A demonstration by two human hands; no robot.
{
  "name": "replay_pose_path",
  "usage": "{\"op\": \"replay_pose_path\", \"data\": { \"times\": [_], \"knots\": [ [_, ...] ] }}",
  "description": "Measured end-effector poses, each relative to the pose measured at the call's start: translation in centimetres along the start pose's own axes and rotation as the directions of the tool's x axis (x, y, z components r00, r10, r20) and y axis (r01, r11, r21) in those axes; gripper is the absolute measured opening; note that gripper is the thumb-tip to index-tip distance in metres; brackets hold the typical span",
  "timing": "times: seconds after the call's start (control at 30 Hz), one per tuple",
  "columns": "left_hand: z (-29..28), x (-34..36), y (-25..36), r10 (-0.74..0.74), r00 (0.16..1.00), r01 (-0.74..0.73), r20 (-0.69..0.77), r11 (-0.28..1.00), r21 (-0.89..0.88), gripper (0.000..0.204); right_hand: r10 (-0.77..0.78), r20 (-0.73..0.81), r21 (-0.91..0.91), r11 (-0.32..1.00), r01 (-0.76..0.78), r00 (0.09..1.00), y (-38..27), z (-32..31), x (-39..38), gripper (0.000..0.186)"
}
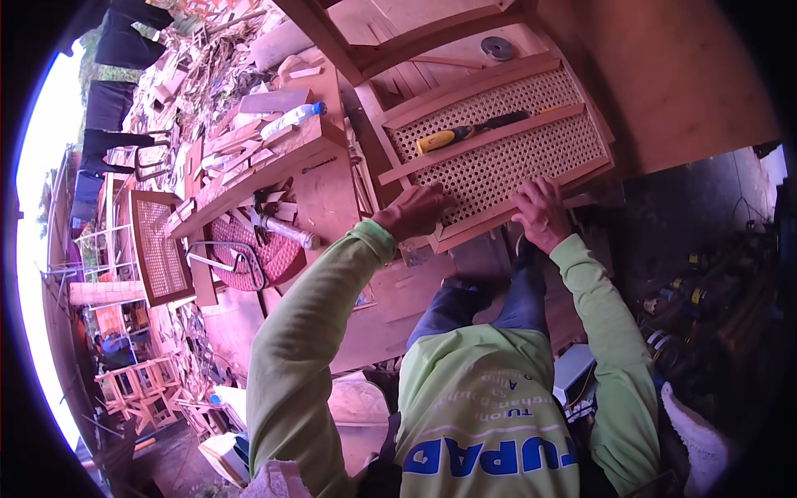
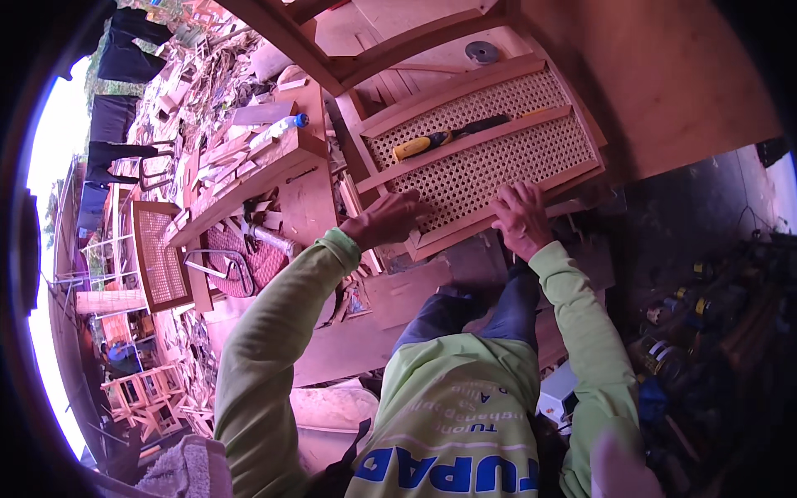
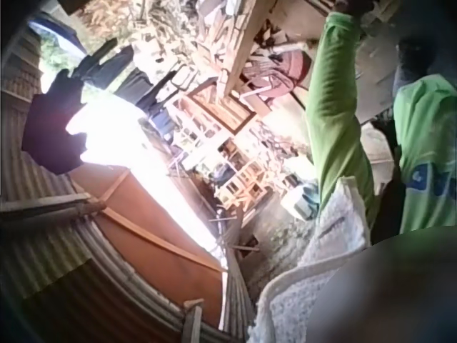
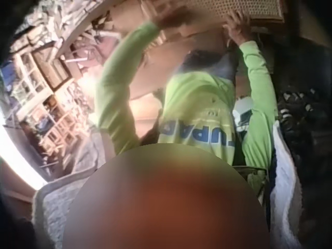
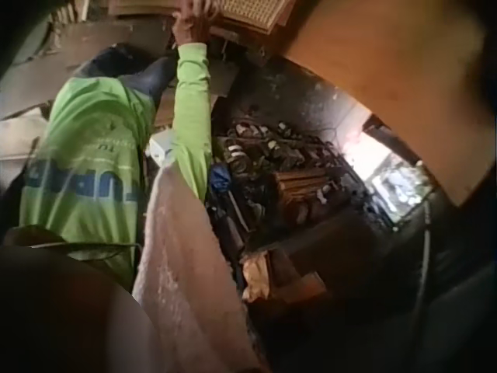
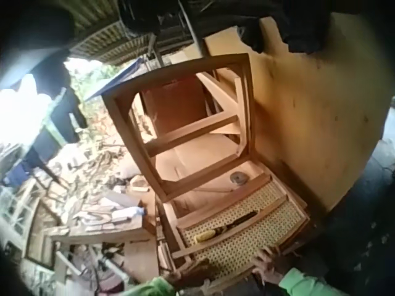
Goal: Sawing a piece of wood and inspecting a wooden chair frame in a workshop.
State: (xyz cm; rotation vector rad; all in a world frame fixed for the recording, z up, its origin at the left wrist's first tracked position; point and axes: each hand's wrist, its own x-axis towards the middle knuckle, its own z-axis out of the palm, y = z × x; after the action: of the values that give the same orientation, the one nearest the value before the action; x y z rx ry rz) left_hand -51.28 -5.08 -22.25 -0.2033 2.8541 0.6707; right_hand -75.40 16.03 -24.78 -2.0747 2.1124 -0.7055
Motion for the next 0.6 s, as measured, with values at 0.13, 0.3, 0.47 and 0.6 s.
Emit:
{"op": "replay_pose_path", "data": {
  "times": [0.13,0.3,0.47,0.6],
  "knots": [
    [0.0,-1.3,1.3,-0.102,0.995,0.103,-0.014,0.99,0.092,0.042,-0.098,0.026,0.064,0.993,0.096,0.995,1.1,-0.4,0.6,0.039],
    [-1.1,-0.6,2.7,-0.112,0.994,0.112,-0.016,0.993,0.023,0.034,-0.186,-0.021,0.101,0.977,0.188,0.982,4.0,-0.7,-0.4,0.039],
    [-0.2,-4.0,3.6,-0.151,0.982,0.148,-0.111,0.989,-0.029,0.036,-0.225,-0.044,0.156,0.961,0.229,0.973,3.3,1.5,0.3,0.039],
    [-0.8,-3.7,4.0,-0.196,0.98,0.197,-0.015,0.978,0.074,0.041,-0.227,-0.118,0.181,0.952,0.246,0.967,4.7,2.3,0.1,0.039]
  ]
}}
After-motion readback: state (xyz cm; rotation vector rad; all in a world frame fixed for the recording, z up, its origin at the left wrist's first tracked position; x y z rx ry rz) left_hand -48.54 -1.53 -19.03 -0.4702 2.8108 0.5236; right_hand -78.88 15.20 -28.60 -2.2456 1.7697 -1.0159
